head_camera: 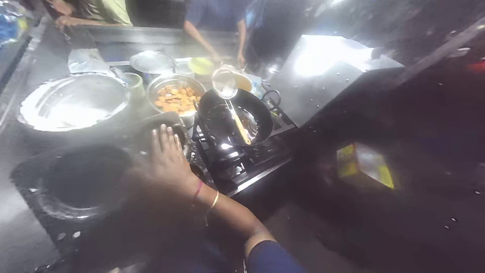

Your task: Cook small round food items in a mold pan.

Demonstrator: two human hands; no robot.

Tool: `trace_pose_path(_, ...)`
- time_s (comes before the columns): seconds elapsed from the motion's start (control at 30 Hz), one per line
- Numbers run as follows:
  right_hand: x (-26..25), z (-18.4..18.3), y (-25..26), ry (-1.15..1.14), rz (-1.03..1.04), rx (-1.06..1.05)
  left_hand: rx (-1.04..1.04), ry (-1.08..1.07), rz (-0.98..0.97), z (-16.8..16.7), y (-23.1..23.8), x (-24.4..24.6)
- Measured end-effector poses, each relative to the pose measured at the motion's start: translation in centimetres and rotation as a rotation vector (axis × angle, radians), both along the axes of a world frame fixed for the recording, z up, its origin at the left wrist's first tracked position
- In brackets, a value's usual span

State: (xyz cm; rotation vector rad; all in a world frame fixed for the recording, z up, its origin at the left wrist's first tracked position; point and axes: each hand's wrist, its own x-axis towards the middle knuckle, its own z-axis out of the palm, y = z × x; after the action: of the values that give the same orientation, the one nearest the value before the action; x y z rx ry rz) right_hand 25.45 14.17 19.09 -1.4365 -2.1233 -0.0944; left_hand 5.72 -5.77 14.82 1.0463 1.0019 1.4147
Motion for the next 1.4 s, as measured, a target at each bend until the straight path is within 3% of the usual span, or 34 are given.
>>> trace_pose_path(0.13,-2.6,0.6,-1.9,0.159,0.262,0.013,-0.014,-0.017,0.074,0.1,0.0,0.8)
trace_pose_path(0.27,-1.4,0.6,-2.2,0.607,0.506,0.045,-0.005,0.012,0.163,-0.1,0.0,0.5)
trace_pose_path(0.33,-1.0,1.2,-2.0,0.692,0.603,0.117,-0.013,0.000,0.155,-0.1,-0.2,0.6)
trace_pose_path(0.43,-2.7,3.2,-1.9,0.523,0.695,0.161,-0.001,0.025,0.129,0.7,0.2,1.4)
trace_pose_path(0.57,-6.4,4.2,-2.5,-0.007,0.520,0.075,0.012,0.058,0.038,1.7,0.3,2.0)
trace_pose_path(0.7,-5.6,3.1,-5.3,0.199,0.941,0.047,0.113,-0.027,0.186,-0.1,0.5,0.7)
trace_pose_path(0.77,-3.7,1.8,-6.9,0.238,1.024,-0.018,0.135,-0.008,0.270,0.5,1.4,0.4)
trace_pose_path(0.93,-3.3,-0.5,-8.1,0.017,0.724,0.030,0.194,-0.058,0.215,1.0,2.7,0.4)
trace_pose_path(1.03,-3.5,-0.9,-9.3,0.045,0.903,-0.018,0.410,-0.078,0.148,-3.6,4.5,-1.6)
trace_pose_path(1.1,-1.5,-1.7,-9.7,0.048,1.012,-0.024,0.374,-0.055,0.221,-5.4,4.2,-3.2)
trace_pose_path(1.17,3.1,-2.5,-9.4,0.106,1.021,-0.069,0.145,-0.035,0.395,-1.7,2.9,-1.1)
trace_pose_path(1.23,7.6,-2.9,-7.8,0.161,0.874,-0.055,0.076,-0.037,0.418,1.0,2.8,0.1)
trace_pose_path(1.3,10.0,-2.5,-6.7,0.261,0.658,-0.041,0.040,-0.051,0.403,0.7,2.3,0.6)
trace_pose_path(1.4,7.5,-2.9,-5.7,0.271,0.534,-0.058,-0.007,-0.091,0.357,0.3,1.7,1.7)
